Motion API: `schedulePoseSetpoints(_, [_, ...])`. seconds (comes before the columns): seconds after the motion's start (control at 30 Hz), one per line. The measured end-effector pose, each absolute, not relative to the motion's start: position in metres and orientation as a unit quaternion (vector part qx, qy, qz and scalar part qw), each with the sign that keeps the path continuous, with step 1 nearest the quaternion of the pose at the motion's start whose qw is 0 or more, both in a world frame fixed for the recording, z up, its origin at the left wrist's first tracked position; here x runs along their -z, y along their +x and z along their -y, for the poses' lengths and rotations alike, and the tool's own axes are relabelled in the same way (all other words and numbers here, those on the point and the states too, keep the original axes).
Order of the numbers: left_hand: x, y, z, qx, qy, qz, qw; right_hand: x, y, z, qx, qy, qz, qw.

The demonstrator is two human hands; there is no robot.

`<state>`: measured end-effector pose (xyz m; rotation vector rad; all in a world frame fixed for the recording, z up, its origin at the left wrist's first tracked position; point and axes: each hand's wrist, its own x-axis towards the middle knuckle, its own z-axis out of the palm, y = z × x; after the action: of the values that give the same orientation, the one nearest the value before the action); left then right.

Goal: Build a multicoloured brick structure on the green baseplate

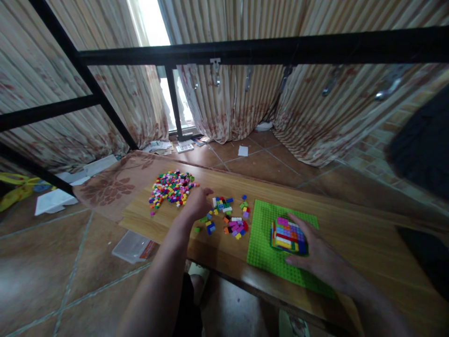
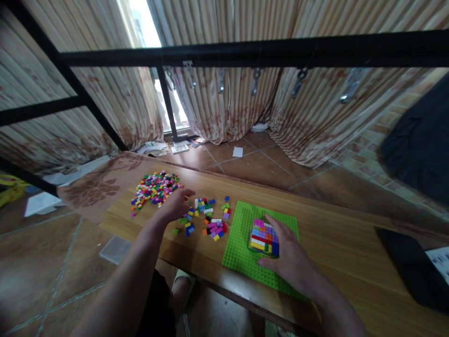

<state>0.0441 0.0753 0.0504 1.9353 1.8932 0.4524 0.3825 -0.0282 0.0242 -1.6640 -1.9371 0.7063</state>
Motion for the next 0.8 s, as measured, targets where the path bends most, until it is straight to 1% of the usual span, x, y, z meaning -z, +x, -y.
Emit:
schedulePoseSetpoints(0.17, [-0.042,0.042,-0.074,-0.119,0.731,-0.65,0.169,-0.02,0.375,0.023,-0.244,-0.623,0.706,0.234])
schedulePoseSetpoints(0.57, [-0.044,0.055,-0.074,-0.096,0.736,-0.658,0.126,-0.026,0.363,0.015,-0.26,-0.622,0.695,0.249])
schedulePoseSetpoints(0.8, [-0.042,0.06,-0.073,-0.088,0.73,-0.671,0.094,-0.029,0.368,0.017,-0.273,-0.593,0.715,0.249])
